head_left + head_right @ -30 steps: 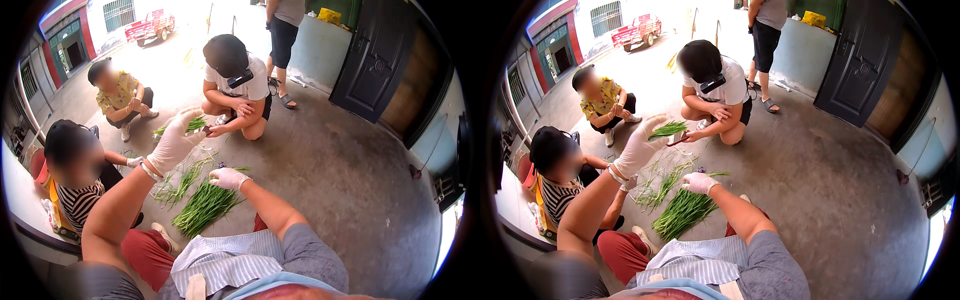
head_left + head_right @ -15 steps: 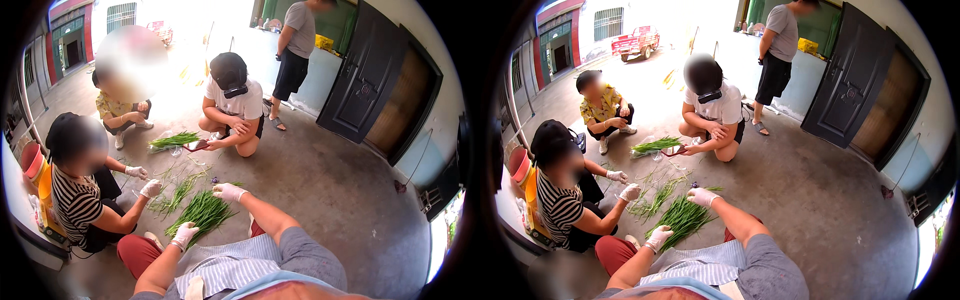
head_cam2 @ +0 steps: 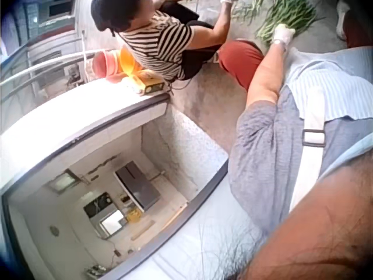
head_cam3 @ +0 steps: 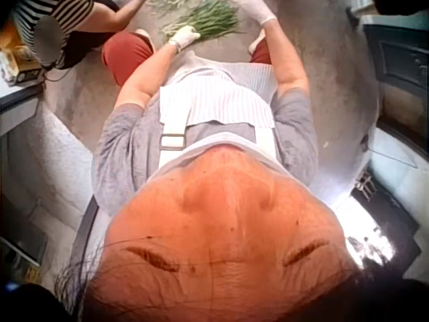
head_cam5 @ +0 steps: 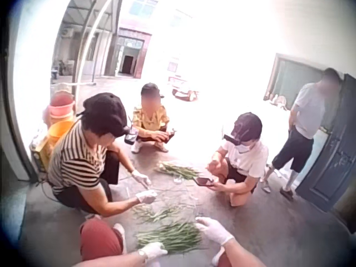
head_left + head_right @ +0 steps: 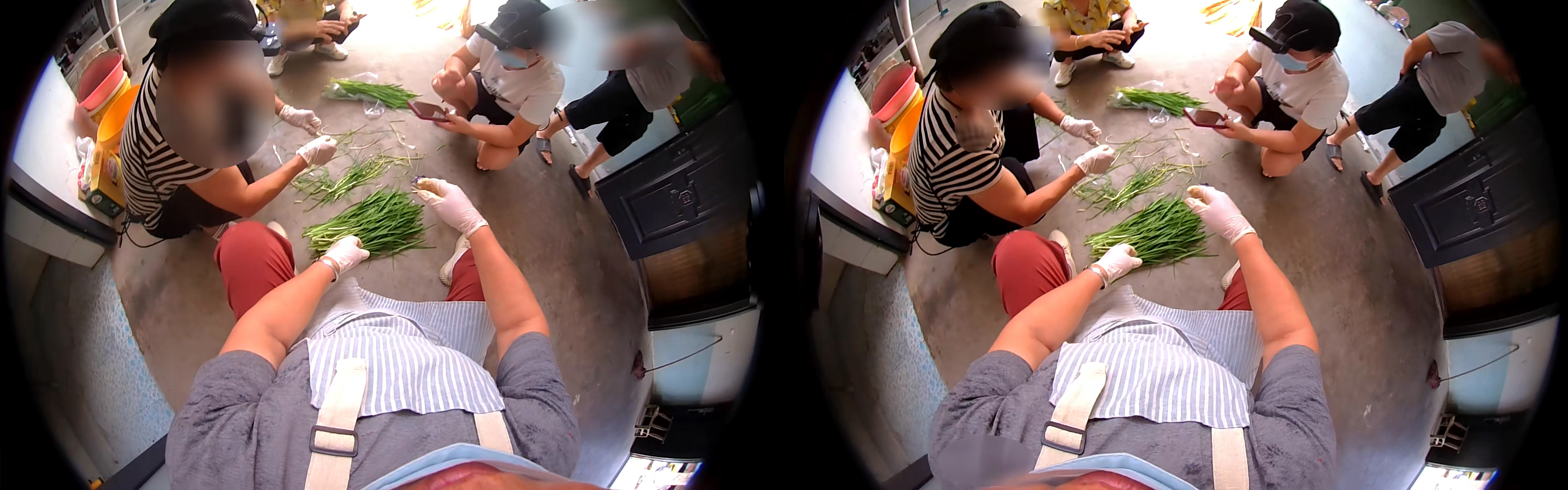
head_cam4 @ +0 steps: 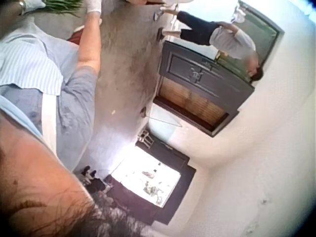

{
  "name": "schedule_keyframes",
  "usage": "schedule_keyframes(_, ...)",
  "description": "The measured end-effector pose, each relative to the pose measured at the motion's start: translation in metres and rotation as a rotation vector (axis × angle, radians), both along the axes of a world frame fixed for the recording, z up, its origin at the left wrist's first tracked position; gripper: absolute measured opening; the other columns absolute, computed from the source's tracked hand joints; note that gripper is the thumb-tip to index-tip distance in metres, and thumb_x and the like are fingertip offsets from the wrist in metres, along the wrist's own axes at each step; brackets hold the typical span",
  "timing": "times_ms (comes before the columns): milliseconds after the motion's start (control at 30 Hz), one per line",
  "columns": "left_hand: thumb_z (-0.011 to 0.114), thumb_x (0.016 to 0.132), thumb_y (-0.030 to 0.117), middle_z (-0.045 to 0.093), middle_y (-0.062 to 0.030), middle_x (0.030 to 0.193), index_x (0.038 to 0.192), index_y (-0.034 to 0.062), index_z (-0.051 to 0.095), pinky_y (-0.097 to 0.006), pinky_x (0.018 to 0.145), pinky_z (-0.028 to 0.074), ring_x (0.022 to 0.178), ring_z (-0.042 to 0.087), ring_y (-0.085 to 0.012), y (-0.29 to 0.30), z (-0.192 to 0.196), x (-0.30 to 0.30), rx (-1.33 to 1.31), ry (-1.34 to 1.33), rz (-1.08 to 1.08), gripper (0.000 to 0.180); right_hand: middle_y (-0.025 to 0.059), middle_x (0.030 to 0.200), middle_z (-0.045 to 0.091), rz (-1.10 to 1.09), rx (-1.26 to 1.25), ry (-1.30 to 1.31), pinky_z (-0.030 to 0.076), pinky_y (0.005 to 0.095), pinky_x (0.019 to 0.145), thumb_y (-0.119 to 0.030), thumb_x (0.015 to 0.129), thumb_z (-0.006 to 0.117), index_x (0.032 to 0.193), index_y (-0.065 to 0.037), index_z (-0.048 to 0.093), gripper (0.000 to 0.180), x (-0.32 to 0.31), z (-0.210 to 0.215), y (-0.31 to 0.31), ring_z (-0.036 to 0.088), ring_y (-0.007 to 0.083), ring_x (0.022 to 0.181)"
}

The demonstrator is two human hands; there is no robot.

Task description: The person sorts through green onions and other long-leafed vegetables on the floor with other people, using gloved hands to separate the leaves and trim the roots.

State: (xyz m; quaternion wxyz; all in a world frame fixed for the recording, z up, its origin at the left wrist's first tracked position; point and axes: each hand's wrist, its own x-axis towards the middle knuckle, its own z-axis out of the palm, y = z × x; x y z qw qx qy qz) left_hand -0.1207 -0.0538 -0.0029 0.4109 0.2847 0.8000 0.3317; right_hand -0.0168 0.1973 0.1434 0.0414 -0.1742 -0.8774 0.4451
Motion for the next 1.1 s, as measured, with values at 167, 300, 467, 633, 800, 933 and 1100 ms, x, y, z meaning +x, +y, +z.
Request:
schedule_keyframes(167, 0.07, 0.083, 0.033, 0.071, -0.0156, 0.087, 0.094, -0.0007, 0.072, -0.036, 0.077, 0.05, 0.083, 0.066, -0.0276, 0.019, -0.031, -0.008, -0.187, 0.011, -0.1, 0.036, 0.0148, 0.119, 0.066, -0.012, -0.088, -0.042, 0.047, 0.0305, 0.095, -0.019, 0.094, 0.063, 0.127, 0.002, 0.057, 0.04, 0.0, -0.022, 0.002, 0.063, 0.0199, 0.107)
schedule_keyframes(300, 0.063, 0.083, 0.025, 0.07, -0.0221, 0.094, 0.095, 0.0026, 0.072, -0.041, 0.081, 0.051, 0.09, 0.067, -0.036, 0.049, -0.076, -0.034, -0.288, 0.244, -0.229, 0.027, 0.0134, 0.119, 0.065, -0.093, -0.31, 0.106, 0.047, 0.0294, 0.095, -0.016, 0.095, 0.062, 0.128, 0.002, 0.056, 0.038, 0.003, -0.057, 0.013, 0.062, 0.0178, 0.108)
schedule_keyframes(467, 0.055, 0.083, 0.013, 0.066, -0.0236, 0.111, 0.1, 0.0059, 0.072, -0.046, 0.088, 0.051, 0.103, 0.064, -0.0407, 0.079, -0.128, -0.104, -0.366, 0.196, 0.087, 0.026, 0.0163, 0.12, 0.063, 0.033, -0.07, -0.025, 0.047, 0.0314, 0.096, -0.012, 0.092, 0.065, 0.129, 0.002, 0.055, 0.041, 0.013, -0.021, 0.01, 0.063, 0.0232, 0.109)
schedule_keyframes(633, 0.055, 0.082, 0.012, 0.068, -0.0216, 0.108, 0.097, 0.0053, 0.072, -0.044, 0.088, 0.052, 0.104, 0.064, -0.0388, 0.106, -0.183, -0.177, -0.388, 0.264, 0.255, 0.024, 0.0176, 0.124, 0.061, 0.053, -0.106, 0.065, 0.047, 0.0349, 0.097, -0.01, 0.088, 0.068, 0.127, 0.003, 0.056, 0.043, 0.009, 0.023, 0.006, 0.062, 0.0287, 0.111)
schedule_keyframes(800, 0.056, 0.083, 0.01, 0.065, -0.0156, 0.104, 0.093, 0.0071, 0.07, -0.043, 0.085, 0.053, 0.101, 0.064, -0.0326, 0.162, -0.189, -0.187, -0.381, 0.58, 0.229, 0.018, 0.0184, 0.126, 0.061, 0.071, -0.119, 0.027, 0.045, 0.0374, 0.1, -0.015, 0.088, 0.069, 0.126, 0.004, 0.057, 0.045, 0.01, 0.026, 0.017, 0.058, 0.0317, 0.119)
schedule_keyframes(933, 0.058, 0.083, 0.011, 0.061, -0.013, 0.103, 0.097, 0.009, 0.066, -0.043, 0.081, 0.052, 0.099, 0.061, -0.0306, 0.175, -0.221, -0.192, -0.366, 0.758, 0.278, 0.016, 0.02, 0.126, 0.06, 0.061, -0.212, -0.035, 0.047, 0.0368, 0.099, -0.017, 0.087, 0.07, 0.127, 0.005, 0.057, 0.047, 0.001, 0.017, 0.02, 0.058, 0.032, 0.118)
schedule_keyframes(1100, 0.053, 0.088, 0.017, 0.061, -0.0159, 0.107, 0.098, 0.009, 0.066, -0.043, 0.084, 0.05, 0.103, 0.06, -0.0331, 0.176, -0.241, -0.206, -0.331, 0.612, 0.328, 0.019, 0.0203, 0.127, 0.059, 0.065, -0.191, -0.128, 0.049, 0.036, 0.095, -0.015, 0.086, 0.07, 0.127, 0.003, 0.058, 0.047, -0.006, 0.01, 0.022, 0.06, 0.0319, 0.114)
